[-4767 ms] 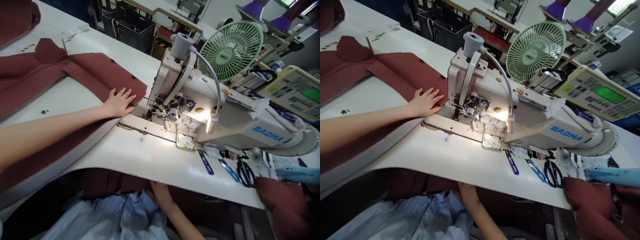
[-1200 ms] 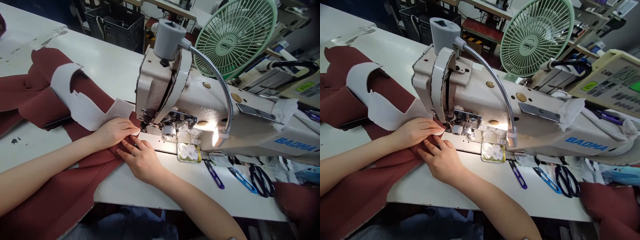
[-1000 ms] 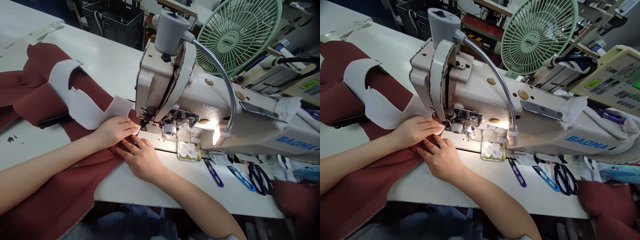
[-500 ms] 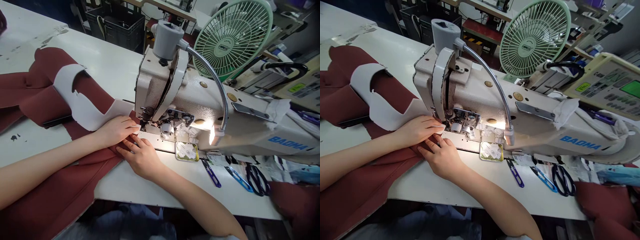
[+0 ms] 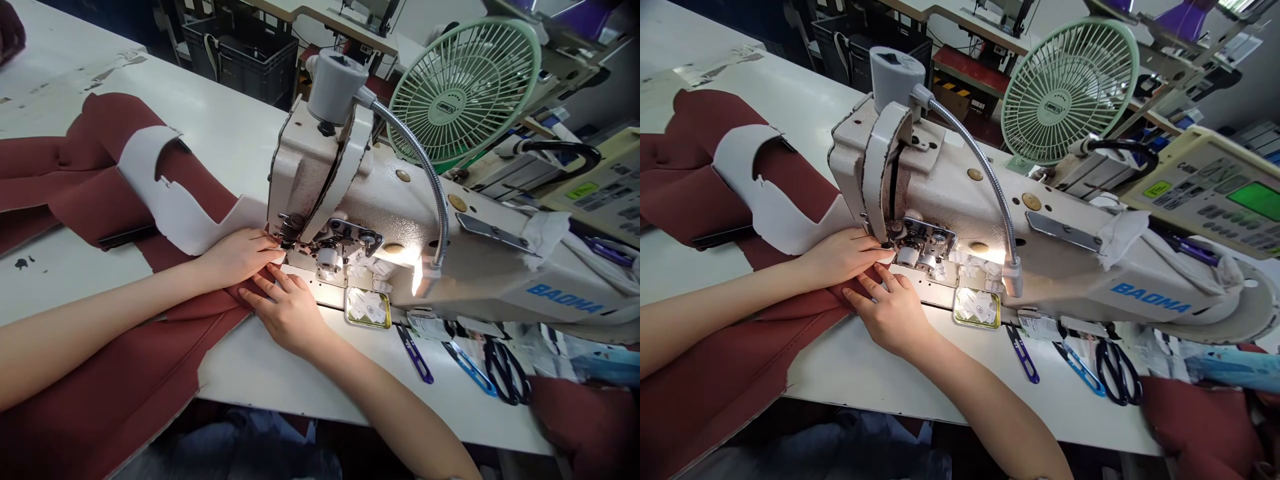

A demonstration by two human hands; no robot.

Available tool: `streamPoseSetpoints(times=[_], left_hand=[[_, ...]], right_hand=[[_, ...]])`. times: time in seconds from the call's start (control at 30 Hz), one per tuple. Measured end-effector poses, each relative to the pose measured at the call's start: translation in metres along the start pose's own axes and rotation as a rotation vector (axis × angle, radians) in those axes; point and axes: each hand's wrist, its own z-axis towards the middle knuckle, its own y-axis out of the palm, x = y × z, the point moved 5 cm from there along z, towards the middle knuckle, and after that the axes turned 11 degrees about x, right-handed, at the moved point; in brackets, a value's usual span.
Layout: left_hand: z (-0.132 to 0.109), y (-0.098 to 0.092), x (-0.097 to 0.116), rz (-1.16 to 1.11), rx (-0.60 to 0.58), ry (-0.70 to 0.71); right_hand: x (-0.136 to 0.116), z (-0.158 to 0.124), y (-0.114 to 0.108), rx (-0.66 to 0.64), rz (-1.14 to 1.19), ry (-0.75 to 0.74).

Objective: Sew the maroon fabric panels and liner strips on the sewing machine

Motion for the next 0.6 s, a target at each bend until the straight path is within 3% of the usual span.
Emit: streamPoseSetpoints(times=[0.37, 0.6], left_hand=[[-0.001, 0.008, -0.017, -0.072, -0.017, 0.063], [-0.004, 0.000, -0.025, -0.172, -0.078, 0.034]], right_hand=[[0.004, 0.003, 0.005, -0.004, -0.025, 0.021], [-0.020, 0.000, -0.002, -0.030, -0.059, -0.011]])
